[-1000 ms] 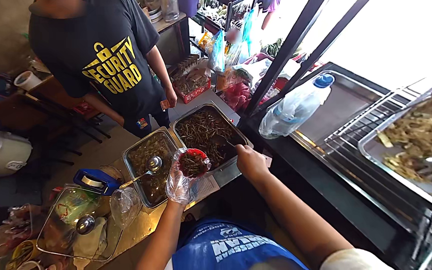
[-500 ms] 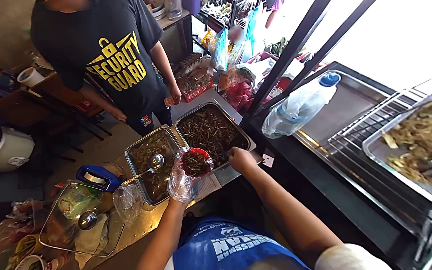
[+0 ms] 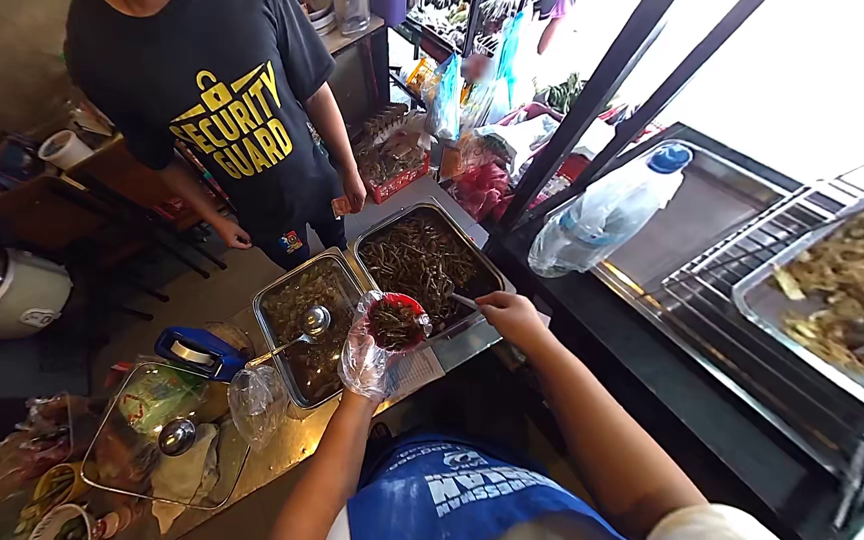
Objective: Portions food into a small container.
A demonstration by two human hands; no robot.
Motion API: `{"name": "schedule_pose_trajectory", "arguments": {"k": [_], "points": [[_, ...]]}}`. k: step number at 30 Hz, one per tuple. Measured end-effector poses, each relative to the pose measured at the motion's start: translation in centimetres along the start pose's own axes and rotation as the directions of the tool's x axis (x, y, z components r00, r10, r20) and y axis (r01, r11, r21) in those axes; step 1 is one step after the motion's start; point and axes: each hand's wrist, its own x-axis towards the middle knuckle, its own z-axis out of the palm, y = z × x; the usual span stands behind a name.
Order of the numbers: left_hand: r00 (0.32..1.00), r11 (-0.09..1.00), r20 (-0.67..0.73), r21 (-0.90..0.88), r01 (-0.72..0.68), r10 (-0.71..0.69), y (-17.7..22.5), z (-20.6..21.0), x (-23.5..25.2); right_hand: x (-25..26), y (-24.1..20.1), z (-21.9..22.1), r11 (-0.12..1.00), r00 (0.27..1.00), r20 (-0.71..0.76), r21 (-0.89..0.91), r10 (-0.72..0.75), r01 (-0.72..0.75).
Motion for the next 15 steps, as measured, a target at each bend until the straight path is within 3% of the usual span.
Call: {"name": "schedule_pose_trajectory", "arguments": {"k": [4, 10, 15], "points": [[0.999, 0.997, 0.014, 0.063, -0.04, 0.039, -0.9, 0.7, 0.9, -0.5, -0.6, -0.7, 1.0, 0.999, -0.033, 0.019, -0.014, 0.015], [0.999, 0.993, 0.007, 0.118, 0.032, -0.033, -0.8, 3.5, 2.2, -3.7, -4.3, -2.5, 0.984, 0.985, -0.113, 0.108, -0.128, 0.14], [0.997, 0.997, 0.004, -0.018, 0.08, -0.079, -0.9, 5.5, 3.1, -5.5, -5.4, -1.8, 0.978, 0.978, -0.026, 0.026, -0.206, 0.207]]}}
